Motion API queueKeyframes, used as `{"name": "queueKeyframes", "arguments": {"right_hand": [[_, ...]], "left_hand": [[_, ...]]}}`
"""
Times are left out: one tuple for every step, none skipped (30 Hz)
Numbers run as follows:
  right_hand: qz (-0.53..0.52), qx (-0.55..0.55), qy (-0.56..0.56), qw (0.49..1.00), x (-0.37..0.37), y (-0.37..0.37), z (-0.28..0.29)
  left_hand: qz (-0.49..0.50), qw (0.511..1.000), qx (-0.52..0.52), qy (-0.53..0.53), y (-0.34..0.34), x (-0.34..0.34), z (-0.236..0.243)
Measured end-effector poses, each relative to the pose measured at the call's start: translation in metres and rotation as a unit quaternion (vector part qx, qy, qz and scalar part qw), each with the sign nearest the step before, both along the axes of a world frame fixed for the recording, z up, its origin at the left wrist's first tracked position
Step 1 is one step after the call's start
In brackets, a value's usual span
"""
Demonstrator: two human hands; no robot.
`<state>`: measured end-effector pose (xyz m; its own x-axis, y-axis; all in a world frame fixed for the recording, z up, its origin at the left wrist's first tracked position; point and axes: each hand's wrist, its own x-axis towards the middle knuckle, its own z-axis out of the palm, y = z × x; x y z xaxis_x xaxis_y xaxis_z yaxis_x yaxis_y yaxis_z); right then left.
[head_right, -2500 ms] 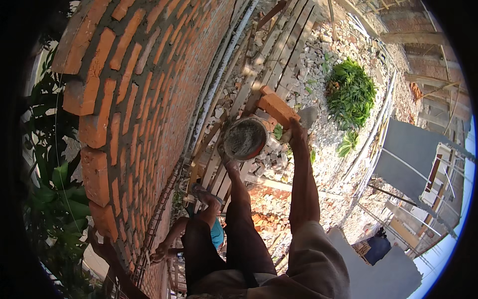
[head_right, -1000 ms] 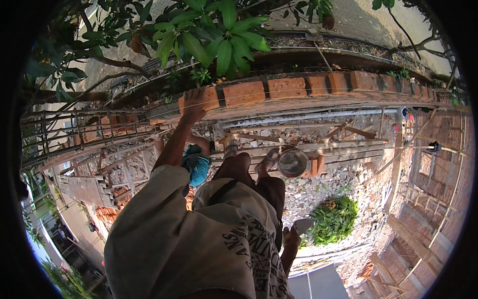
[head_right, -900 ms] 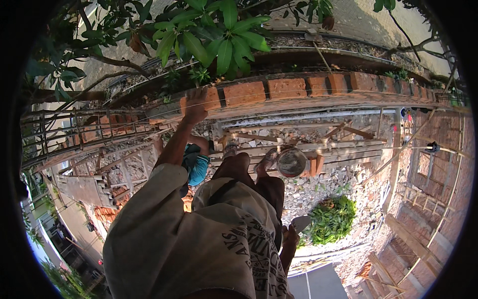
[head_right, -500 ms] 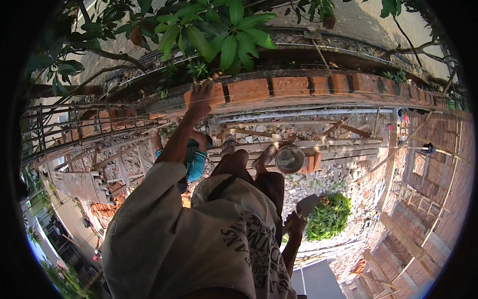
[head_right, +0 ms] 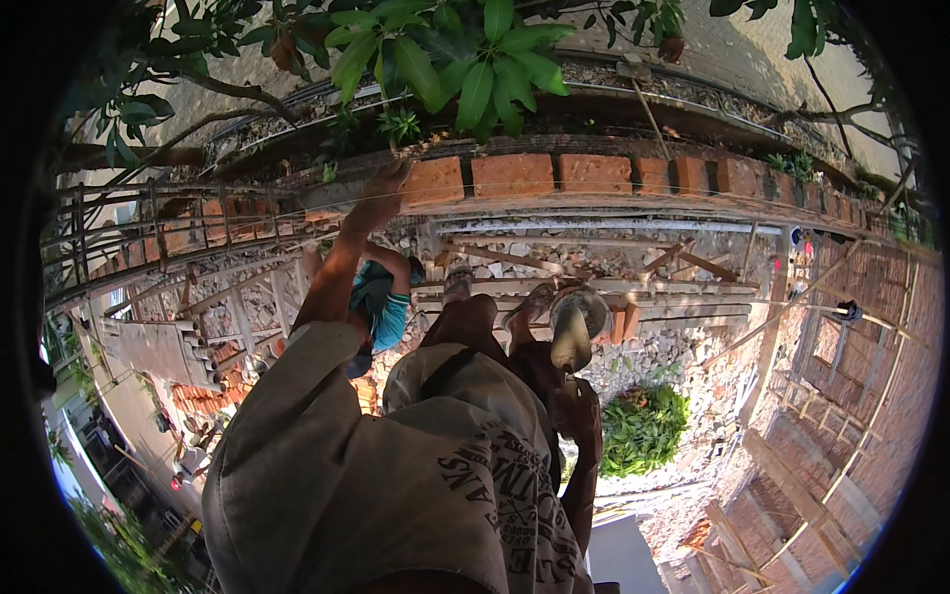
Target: The person applies mortar to a brick wall using a trowel, places bricks, and smooths the mortar between them. The person works on a partially built brick wall, using a trowel to apply mortar and place bricks in sequence.
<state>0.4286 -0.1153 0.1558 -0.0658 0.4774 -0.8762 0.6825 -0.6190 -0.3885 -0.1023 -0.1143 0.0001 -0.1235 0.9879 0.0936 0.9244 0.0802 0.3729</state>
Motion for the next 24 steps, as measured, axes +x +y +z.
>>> {"name": "queueKeyframes", "arguments": {"right_hand": [[0.079, 0.031, -0.028, 0.996, -0.014, 0.007, 0.000], [0.123, 0.101, 0.056, 0.986, -0.025, 0.010, 0.004], [0.163, 0.153, 0.103, 0.969, -0.040, 0.015, 0.004], [0.204, 0.189, 0.114, 0.954, -0.055, 0.020, 0.004], [0.263, 0.236, 0.102, 0.930, -0.070, 0.023, 0.003], [0.322, 0.268, 0.055, 0.906, -0.086, 0.024, 0.000], [0.342, 0.337, 0.076, 0.874, -0.104, 0.026, -0.006], [0.360, 0.403, 0.096, 0.836, -0.120, 0.028, -0.012], [0.384, 0.468, 0.121, 0.786, -0.132, 0.032, -0.017], [0.414, 0.512, 0.090, 0.748, -0.146, 0.036, -0.024], [0.451, 0.555, 0.065, 0.697, -0.164, 0.041, -0.034], [0.499, 0.545, 0.027, 0.673, -0.175, 0.046, -0.039], [0.482, 0.543, 0.032, 0.687, -0.187, 0.050, -0.044], [0.477, 0.491, 0.023, 0.728, -0.197, 0.055, -0.048], [0.454, 0.466, 0.015, 0.759, -0.206, 0.056, -0.050], [0.494, 0.464, -0.009, 0.735, -0.214, 0.058, -0.051], [0.515, 0.493, -0.032, 0.701, -0.221, 0.057, -0.050], [0.537, 0.515, -0.047, 0.667, -0.227, 0.058, -0.048], [0.513, 0.627, -0.063, 0.583, -0.232, 0.056, -0.045], [0.524, 0.595, -0.071, 0.606, -0.236, 0.055, -0.043], [0.534, 0.562, -0.077, 0.627, -0.241, 0.054, -0.040], [0.527, 0.555, -0.078, 0.639, -0.244, 0.053, -0.037], [0.541, 0.531, -0.088, 0.646, -0.248, 0.053, -0.035], [0.542, 0.534, -0.092, 0.642, -0.250, 0.052, -0.034]], "left_hand": [[0.000, 1.000, 0.016, 0.013, 0.000, -0.001, -0.002], [-0.006, 1.000, 0.012, 0.020, 0.000, -0.001, -0.004], [-0.014, 0.999, 0.030, 0.034, 0.000, -0.002, -0.005], [-0.026, 0.997, 0.059, 0.051, 0.001, -0.003, -0.005], [-0.020, 0.998, 0.050, 0.038, 0.002, -0.004, -0.005], [-0.019, 0.998, 0.053, 0.028, 0.003, -0.006, -0.005], [-0.008, 1.000, 0.027, 0.010, 0.004, -0.006, -0.004], [-0.016, 0.998, 0.058, 0.008, 0.005, -0.007, -0.002], [-0.014, 0.998, 0.061, -0.002, 0.006, -0.007, -0.001], [-0.013, 0.998, 0.064, -0.012, 0.006, -0.006, 0.001], [-0.006, 0.999, 0.040, -0.009, 0.007, -0.006, 0.003], [0.002, 1.000, 0.014, -0.006, 0.007, -0.004, 0.005], [0.005, 1.000, 0.006, -0.005, 0.006, -0.003, 0.007], [0.005, 1.000, 0.001, 0.011, 0.007, -0.002, 0.010], [0.001, 1.000, 0.014, 0.023, 0.007, -0.001, 0.012], [0.001, 1.000, -0.004, 0.026, 0.007, 0.000, 0.013], [-0.003, 0.999, 0.013, 0.029, 0.007, 0.000, 0.015], [-0.001, 1.000, 0.001, 0.024, 0.007, 0.000, 0.015], [0.001, 1.000, -0.012, 0.018, 0.008, -0.001, 0.015], [0.002, 1.000, -0.021, 0.019, 0.008, -0.001, 0.013], [0.002, 0.999, -0.030, 0.021, 0.008, -0.002, 0.011], [0.000, 0.999, -0.040, 0.025, 0.008, -0.002, 0.008], [0.002, 0.999, -0.032, 0.024, 0.008, -0.004, 0.005], [0.003, 0.999, -0.022, 0.024, 0.009, -0.005, 0.001]]}}
